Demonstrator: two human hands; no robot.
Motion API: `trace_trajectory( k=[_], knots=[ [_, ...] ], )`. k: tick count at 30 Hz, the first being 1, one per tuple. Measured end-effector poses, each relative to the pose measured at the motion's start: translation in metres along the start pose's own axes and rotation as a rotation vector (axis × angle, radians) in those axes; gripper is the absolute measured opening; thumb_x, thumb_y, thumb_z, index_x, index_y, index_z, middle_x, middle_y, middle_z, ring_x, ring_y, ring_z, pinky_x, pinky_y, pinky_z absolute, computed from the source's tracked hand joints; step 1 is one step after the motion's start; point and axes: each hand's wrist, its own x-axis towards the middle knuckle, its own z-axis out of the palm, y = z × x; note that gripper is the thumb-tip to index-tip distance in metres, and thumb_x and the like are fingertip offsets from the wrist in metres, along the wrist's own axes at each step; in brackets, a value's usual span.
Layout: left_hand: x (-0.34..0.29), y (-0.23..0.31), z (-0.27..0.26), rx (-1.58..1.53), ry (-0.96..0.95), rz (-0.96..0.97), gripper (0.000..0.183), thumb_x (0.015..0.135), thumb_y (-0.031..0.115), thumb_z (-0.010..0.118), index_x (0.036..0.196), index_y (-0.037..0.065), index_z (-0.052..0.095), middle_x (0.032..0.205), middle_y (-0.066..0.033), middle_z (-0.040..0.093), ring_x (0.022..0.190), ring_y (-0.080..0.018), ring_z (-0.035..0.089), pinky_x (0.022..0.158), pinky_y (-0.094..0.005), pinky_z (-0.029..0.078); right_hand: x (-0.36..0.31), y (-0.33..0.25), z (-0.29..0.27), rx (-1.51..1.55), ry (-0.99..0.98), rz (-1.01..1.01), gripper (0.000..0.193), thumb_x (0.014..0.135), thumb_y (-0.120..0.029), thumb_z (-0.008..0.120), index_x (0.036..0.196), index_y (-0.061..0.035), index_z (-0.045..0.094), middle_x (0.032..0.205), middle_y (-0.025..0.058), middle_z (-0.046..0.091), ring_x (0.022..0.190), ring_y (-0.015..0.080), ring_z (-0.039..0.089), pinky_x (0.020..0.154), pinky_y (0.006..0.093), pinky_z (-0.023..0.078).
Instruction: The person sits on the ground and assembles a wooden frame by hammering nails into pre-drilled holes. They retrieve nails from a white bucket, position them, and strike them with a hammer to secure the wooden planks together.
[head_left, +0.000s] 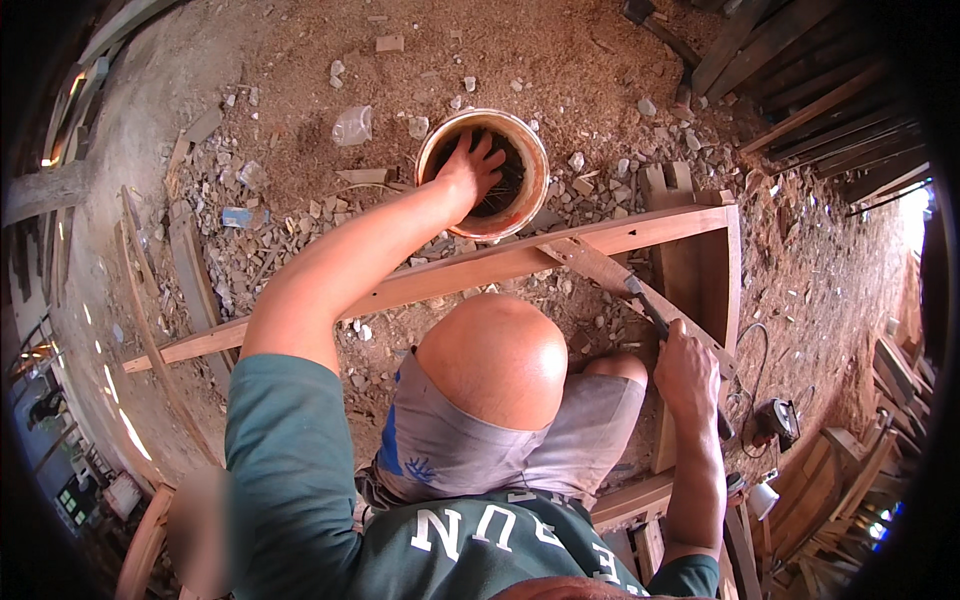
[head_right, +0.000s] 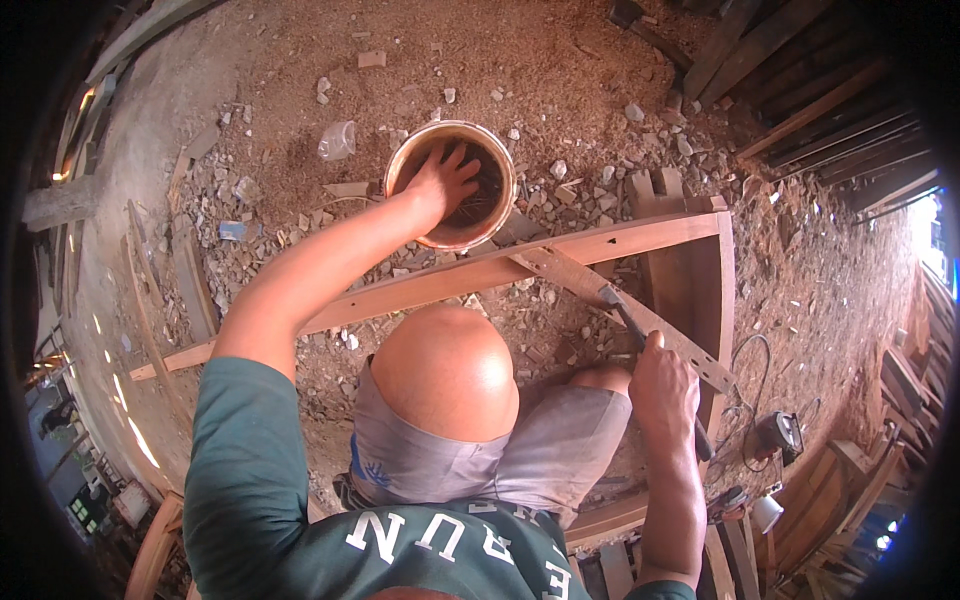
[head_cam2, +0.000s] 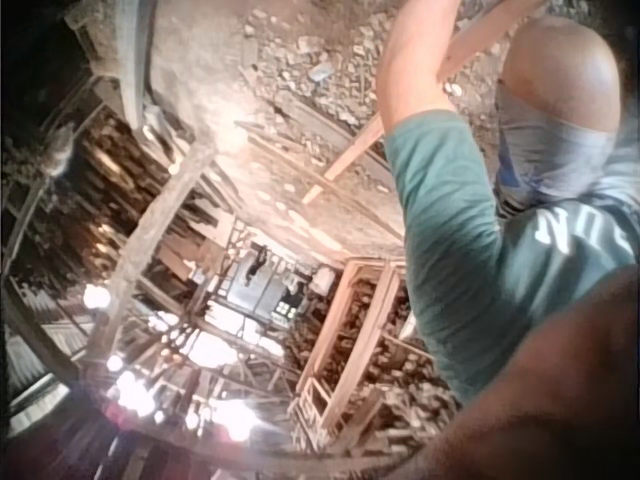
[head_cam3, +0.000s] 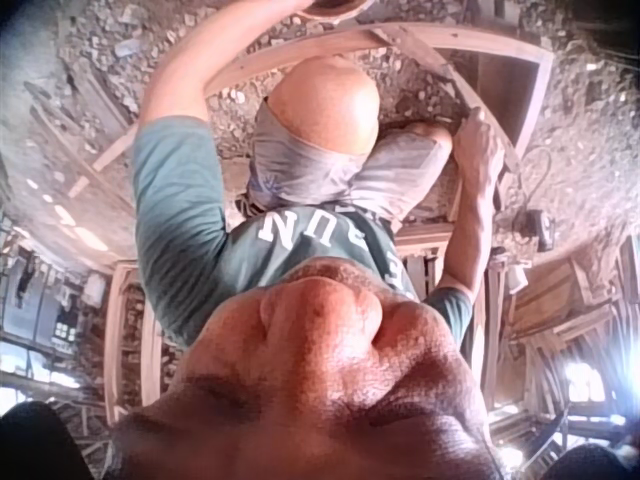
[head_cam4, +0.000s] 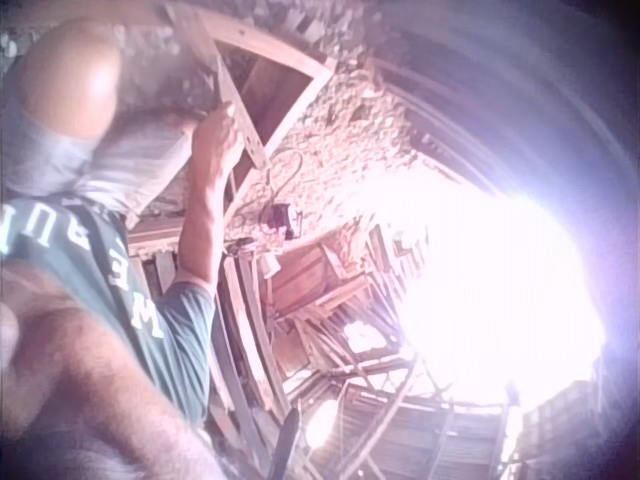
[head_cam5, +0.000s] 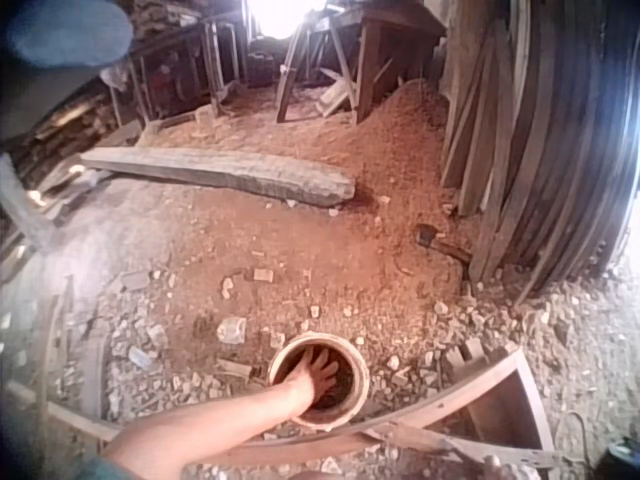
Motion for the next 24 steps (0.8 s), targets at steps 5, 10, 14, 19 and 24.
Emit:
trace_trajectory(
  k=[5, 10, 14, 19, 24],
  knots=[
    [0.0, 0.004, 0.023, -0.011, 0.178, -0.075, 0.044, 0.093, 0.027, 0.063, 0.136, 0.02, 0.066, 0.156, -0.0044, 0.046, 0.146, -0.0323, 0.04, 0.113, -0.0555, 0.037, 0.003, 0.003, 0.003, 0.0, -0.046, 0.004, 0.023, 0.101, -0.019, 0.058, 0.113, -0.0009, 0.056, 0.09, 0.0239, 0.073, 0.088, 0.0423, 0.072, 0.08, 0.0542, 0.055],
    [0.003, -0.003, 0.011, -0.054, 0.31, -0.228, 0.026, 0.091, 0.02, 0.061, 0.108, 0.012, 0.079, 0.125, -0.0086, 0.064, 0.118, -0.0257, 0.056, 0.094, -0.0442, 0.044, -0.001, -0.001, 0.002, -0.004, 0.047, -0.022, 0.017, 0.095, -0.007, 0.05, 0.108, 0.0002, 0.058, 0.084, 0.0238, 0.073, 0.085, 0.04, 0.074, 0.078, 0.0507, 0.058],
    [0.004, -0.009, 0.002, -0.033, 0.163, -0.258, 0.029, 0.089, 0.016, 0.062, 0.111, 0.009, 0.079, 0.129, -0.0107, 0.063, 0.119, -0.0267, 0.057, 0.095, -0.0433, 0.043, -0.003, -0.002, 0.0, 0.008, 0.046, -0.011, 0.017, 0.095, -0.006, 0.05, 0.109, 0.0003, 0.059, 0.084, 0.0238, 0.073, 0.085, 0.0402, 0.074, 0.078, 0.0507, 0.058],
    [0.003, -0.01, 0.014, -0.48, 0.476, -0.148, 0.037, 0.091, 0.018, 0.059, 0.123, 0.002, 0.07, 0.137, -0.0149, 0.058, 0.128, -0.034, 0.054, 0.103, -0.0521, 0.046, -0.001, -0.001, 0.001, -0.006, 0.016, -0.002, 0.016, 0.095, -0.008, 0.052, 0.107, 0.0005, 0.059, 0.085, 0.0244, 0.073, 0.086, 0.0402, 0.074, 0.078, 0.0509, 0.058],
    [0.019, -0.004, 0.021, -0.505, 0.332, -0.141, 0.057, 0.092, 0.019, 0.063, 0.148, 0.017, 0.054, 0.146, -0.0148, 0.05, 0.14, -0.0377, 0.047, 0.112, -0.0547, 0.043, 0.0, -0.002, -0.002, 0.002, 0.002, -0.006, 0.017, 0.097, -0.012, 0.055, 0.108, 0.0005, 0.058, 0.087, 0.0245, 0.073, 0.086, 0.0408, 0.074, 0.078, 0.0516, 0.057]
  ],
)
